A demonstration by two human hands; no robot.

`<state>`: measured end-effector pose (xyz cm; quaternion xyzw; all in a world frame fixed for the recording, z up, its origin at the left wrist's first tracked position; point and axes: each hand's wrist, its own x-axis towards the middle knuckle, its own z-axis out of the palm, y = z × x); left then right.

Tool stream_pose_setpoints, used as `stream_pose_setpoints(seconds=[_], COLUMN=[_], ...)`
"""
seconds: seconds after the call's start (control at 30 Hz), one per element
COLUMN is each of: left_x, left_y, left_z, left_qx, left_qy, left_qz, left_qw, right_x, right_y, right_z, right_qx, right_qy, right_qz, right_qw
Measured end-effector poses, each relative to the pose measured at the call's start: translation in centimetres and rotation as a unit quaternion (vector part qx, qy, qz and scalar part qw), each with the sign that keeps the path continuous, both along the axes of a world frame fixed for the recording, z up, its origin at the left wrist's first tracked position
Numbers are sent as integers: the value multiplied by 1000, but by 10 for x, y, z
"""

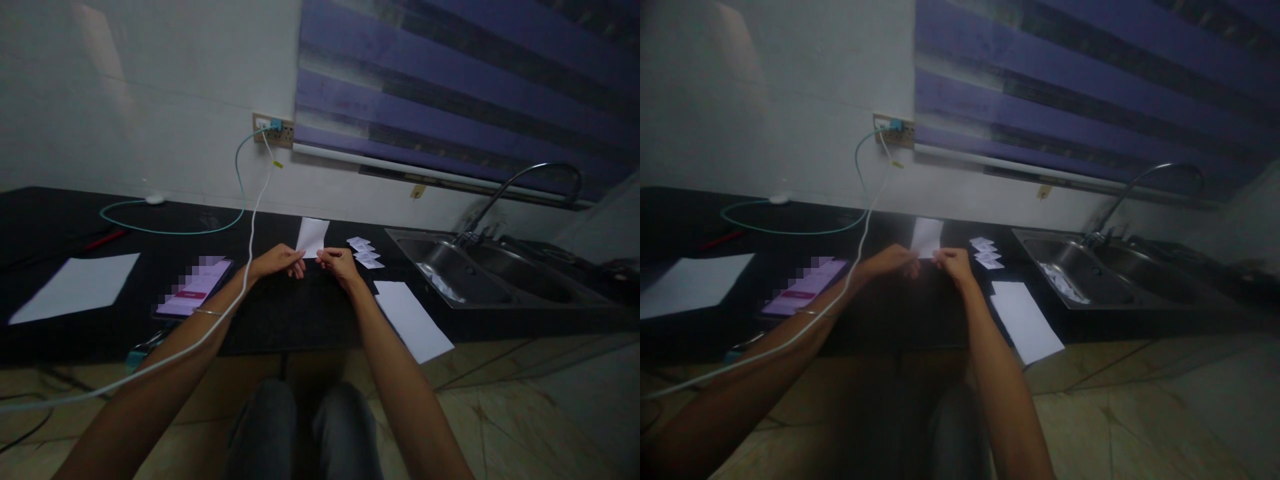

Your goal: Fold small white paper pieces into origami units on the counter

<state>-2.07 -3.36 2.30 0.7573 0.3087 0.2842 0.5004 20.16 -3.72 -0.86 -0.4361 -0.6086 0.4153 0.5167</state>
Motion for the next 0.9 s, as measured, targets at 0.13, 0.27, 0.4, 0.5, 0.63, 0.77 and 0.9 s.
stream_pose_setpoints(seconds=[0.13,0.27,0.4,0.5,0.63,0.77,0.9], left_x=[0,-1,-1,-1,-1,0,-1], left_y=[1,5,3,0,-5,-7,-6], left_z=[-4,-10,-9,-3,5,7,6], left_qx=[81,181,156,117,74,37,26], left_qy=[47,98,98,50,18,0,-20], left_qz=[27,107,86,75,78,91,112], left_qw=[995,973,979,989,994,995,993], right_x=[-1,-2,-2,0,1,3,3], right_y=[1,2,1,1,2,2,1], right_z=[-1,0,1,-1,-4,-5,-2], right_qx=[-2,0,-6,-7,-3,0,-8], right_qy=[7,2,4,-9,-31,-24,-37], right_qz=[0,-10,-13,1,25,34,45], right_qw=[1000,1000,1000,1000,999,999,998])
